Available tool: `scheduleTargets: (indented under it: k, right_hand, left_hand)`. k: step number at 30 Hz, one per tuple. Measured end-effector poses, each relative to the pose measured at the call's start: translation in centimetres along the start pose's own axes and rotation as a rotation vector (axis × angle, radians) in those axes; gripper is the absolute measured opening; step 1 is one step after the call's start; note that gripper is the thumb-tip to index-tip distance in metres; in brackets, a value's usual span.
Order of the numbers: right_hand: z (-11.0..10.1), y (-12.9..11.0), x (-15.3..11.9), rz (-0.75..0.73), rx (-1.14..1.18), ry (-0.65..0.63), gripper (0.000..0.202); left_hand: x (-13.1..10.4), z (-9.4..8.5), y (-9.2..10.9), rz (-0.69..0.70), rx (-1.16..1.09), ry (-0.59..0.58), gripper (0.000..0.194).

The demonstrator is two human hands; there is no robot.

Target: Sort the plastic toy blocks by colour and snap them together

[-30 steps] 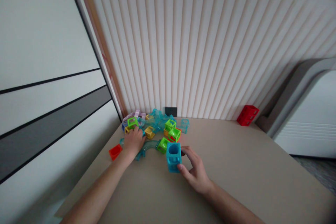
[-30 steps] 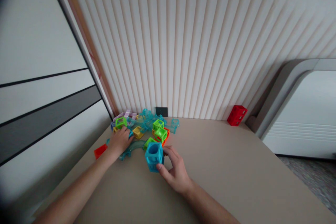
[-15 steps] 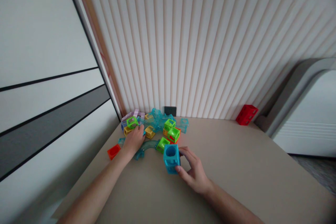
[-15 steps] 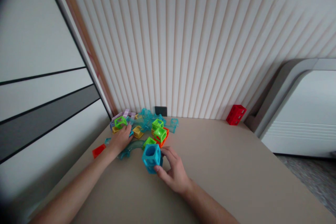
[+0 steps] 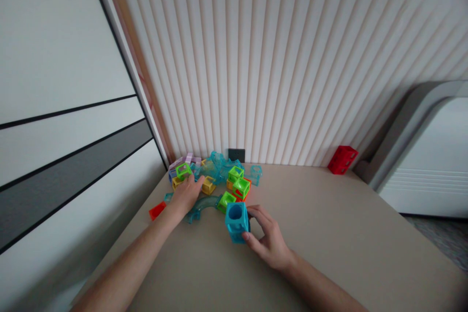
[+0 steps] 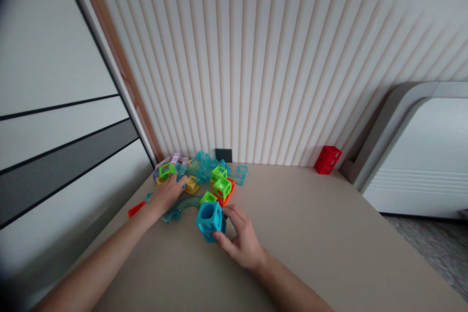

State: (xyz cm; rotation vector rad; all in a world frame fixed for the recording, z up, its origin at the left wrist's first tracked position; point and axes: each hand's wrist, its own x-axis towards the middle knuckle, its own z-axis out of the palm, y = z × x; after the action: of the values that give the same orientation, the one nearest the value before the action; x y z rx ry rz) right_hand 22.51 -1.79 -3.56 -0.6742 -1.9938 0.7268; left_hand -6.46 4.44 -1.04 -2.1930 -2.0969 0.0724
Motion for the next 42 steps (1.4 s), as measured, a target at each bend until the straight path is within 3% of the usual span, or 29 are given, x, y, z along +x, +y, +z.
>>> scheduleTargets:
  k: [7,14,18,23,25,29,32,37,42]
  right_hand:
    - [-0.1,-0.1,0.0,-0.026,-0.069,-0.029,0.04]
    - [-0.1,0.3,-0.2,-0.066,-0.135,-0.061,0.045]
    - [-0.1,0.0,-0.1,-0.079,-0.152,-0.083,0.045]
    - [-0.1,-0.2,-0.2,-0.064,-0.16,-0.085,0.045]
    - [-0.1,-0.1,-0.3,-0.057,-0.154,-0.057,0.046]
    - [0.4,0.3,-0.5,-0.001,-0.116,0.069,0.041]
    - [0.8,0.7,-0.6,0.044,-0.103,0.179,0.04]
    - [0.7,0.5,-0.3,0.113,-0.085,0.276,0.041]
    - [-0.5,0.0,0.3,0.107,-0.07,0.266,0.043]
  left_hand:
    - [0.0,-0.8,-0.3,0.004,0.021,0.002,0.05]
    - [-0.1,-1.6,-0.3,-0.021,0.0,0.034,0.043]
    - [-0.4,-2.4,0.1,-0.004,-0.198,0.28,0.038]
    - [-0.5,-2.6,1.9,0.107,-0.689,0.641,0.029]
    - [-0.5,-2.2,3.0,0.104,-0.9,0.708,0.027]
    - [-0.7,-1.0,5.6,0.008,-1.328,0.636,0.037]
    - [-1.3,0.0,7.2,0.011,-1.52,0.632,0.045]
    - [-3.0,1.1,8.1,0.163,-1.668,0.583,0.061]
    - [-4.3,1.8,7.7,0.265,-1.716,0.526,0.049]
